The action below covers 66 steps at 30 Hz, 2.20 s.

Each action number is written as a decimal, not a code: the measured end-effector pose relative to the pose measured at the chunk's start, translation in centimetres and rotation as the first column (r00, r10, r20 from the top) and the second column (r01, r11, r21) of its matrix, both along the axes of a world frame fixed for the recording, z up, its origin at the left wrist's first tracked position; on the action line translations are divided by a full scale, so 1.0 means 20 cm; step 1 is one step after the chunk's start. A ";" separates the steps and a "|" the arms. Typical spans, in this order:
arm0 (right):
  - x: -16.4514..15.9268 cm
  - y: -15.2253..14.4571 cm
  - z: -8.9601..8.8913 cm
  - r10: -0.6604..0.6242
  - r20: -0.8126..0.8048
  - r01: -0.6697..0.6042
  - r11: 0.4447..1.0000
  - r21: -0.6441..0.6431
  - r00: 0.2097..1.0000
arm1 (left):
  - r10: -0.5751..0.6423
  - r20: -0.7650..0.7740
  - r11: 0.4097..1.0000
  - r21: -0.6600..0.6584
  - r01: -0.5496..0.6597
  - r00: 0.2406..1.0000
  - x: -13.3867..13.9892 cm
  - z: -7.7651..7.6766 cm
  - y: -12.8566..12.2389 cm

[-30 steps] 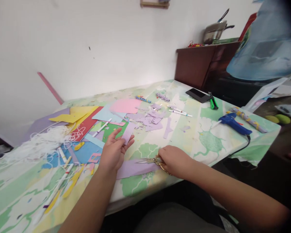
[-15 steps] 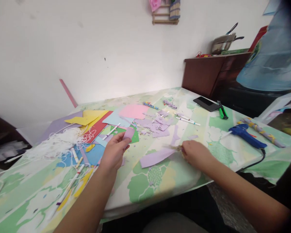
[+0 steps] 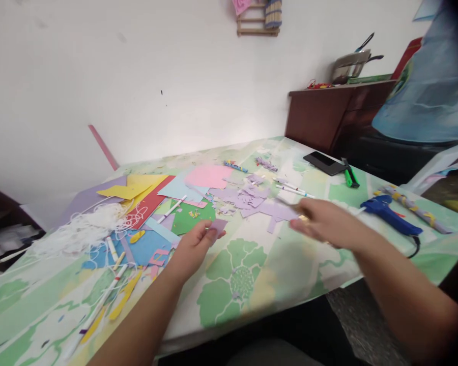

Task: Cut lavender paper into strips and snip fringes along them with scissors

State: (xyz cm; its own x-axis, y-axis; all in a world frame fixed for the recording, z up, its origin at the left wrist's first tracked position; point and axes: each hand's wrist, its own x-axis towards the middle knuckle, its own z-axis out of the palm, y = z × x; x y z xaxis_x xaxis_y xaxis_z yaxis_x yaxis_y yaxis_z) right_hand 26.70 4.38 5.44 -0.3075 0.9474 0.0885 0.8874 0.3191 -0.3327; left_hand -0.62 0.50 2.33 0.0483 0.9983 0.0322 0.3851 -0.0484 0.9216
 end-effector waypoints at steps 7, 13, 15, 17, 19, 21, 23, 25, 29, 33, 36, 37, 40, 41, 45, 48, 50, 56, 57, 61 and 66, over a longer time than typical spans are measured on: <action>-0.56 -0.03 -0.16 0.236 -0.538 -0.326 0.942 -0.078 0.809 | -0.111 0.172 0.990 -0.061 0.123 0.979 0.09 -0.03 -0.04; -0.58 0.00 -0.24 0.227 -0.771 -0.513 0.846 -0.148 0.595 | -0.050 0.373 0.981 -0.157 0.117 0.926 0.12 -0.05 -0.03; -0.55 0.02 -0.24 0.226 -0.770 -0.545 0.818 -0.182 0.596 | -0.043 0.470 0.961 -0.221 0.164 0.882 0.14 -0.05 -0.01; -0.53 0.05 -0.24 0.264 -0.705 -0.508 0.847 -0.156 0.658 | -0.031 0.508 0.943 -0.270 0.193 0.861 0.15 -0.04 0.00; -0.50 0.07 -0.22 0.328 -0.596 -0.457 0.886 -0.075 0.733 | -0.035 0.504 0.935 -0.289 0.206 0.863 0.16 -0.04 0.02; -0.48 0.10 -0.21 0.383 -0.494 -0.450 0.893 -0.018 0.781 | -0.056 0.494 0.930 -0.289 0.225 0.867 0.16 -0.03 0.03; -0.46 0.12 -0.20 0.415 -0.428 -0.460 0.888 -0.003 0.803 | -0.057 0.494 0.930 -0.291 0.226 0.868 0.15 -0.02 0.03; -0.45 0.14 -0.20 0.421 -0.401 -0.458 0.889 0.003 0.814 | -0.029 0.490 0.936 -0.293 0.196 0.871 0.13 -0.02 0.05; -0.42 0.15 -0.22 0.409 -0.391 -0.442 0.897 0.007 0.825 | 0.037 0.453 0.944 -0.309 0.118 0.891 0.11 -0.03 0.09; -0.41 0.16 -0.25 0.405 -0.287 -0.421 0.907 0.006 0.868 | 0.135 0.487 0.945 -0.324 0.035 0.863 0.12 -0.05 0.12; -0.41 0.15 -0.26 0.391 -0.177 -0.378 0.920 0.100 0.903 | 0.151 0.528 0.951 -0.308 0.024 0.835 0.15 -0.07 0.14; -0.41 0.15 -0.27 0.387 -0.148 -0.372 0.920 0.124 0.910 | 0.146 0.528 0.955 -0.295 0.019 0.837 0.15 -0.07 0.14; -0.42 0.14 -0.29 0.375 -0.089 -0.360 0.921 0.149 0.923 | 0.131 0.502 0.971 -0.239 -0.009 0.855 0.16 -0.09 0.13; -0.42 0.14 -0.29 0.367 -0.076 -0.353 0.923 0.153 0.927 | 0.134 0.494 0.974 -0.225 -0.023 0.859 0.16 -0.10 0.13; -0.43 0.12 -0.29 0.324 -0.040 -0.317 0.940 0.129 0.945 | 0.187 0.486 0.972 -0.218 -0.089 0.853 0.14 -0.13 0.12; -0.44 0.12 -0.29 0.313 0.007 -0.312 0.945 0.099 0.950 | 0.214 0.499 0.969 -0.215 -0.119 0.840 0.13 -0.14 0.12; -0.45 0.12 -0.30 0.320 0.035 -0.322 0.941 0.107 0.947 | 0.226 0.510 0.969 -0.202 -0.140 0.830 0.12 -0.14 0.11; -0.46 0.12 -0.32 0.271 0.016 -0.270 0.948 0.169 0.962 | 0.233 0.555 0.972 -0.144 -0.184 0.798 0.12 -0.13 0.10; -0.46 0.11 -0.32 0.248 0.003 -0.245 0.952 0.183 0.969 | 0.231 0.547 0.973 -0.137 -0.186 0.804 0.12 -0.12 0.10; -0.43 0.10 -0.30 0.175 -0.051 -0.162 0.968 0.189 0.983 | 0.200 0.522 0.980 -0.100 -0.174 0.829 0.13 -0.12 0.08; -0.42 0.10 -0.29 0.205 -0.013 -0.202 0.971 0.128 0.979 | 0.140 0.371 0.989 -0.091 -0.115 0.918 0.13 -0.10 0.06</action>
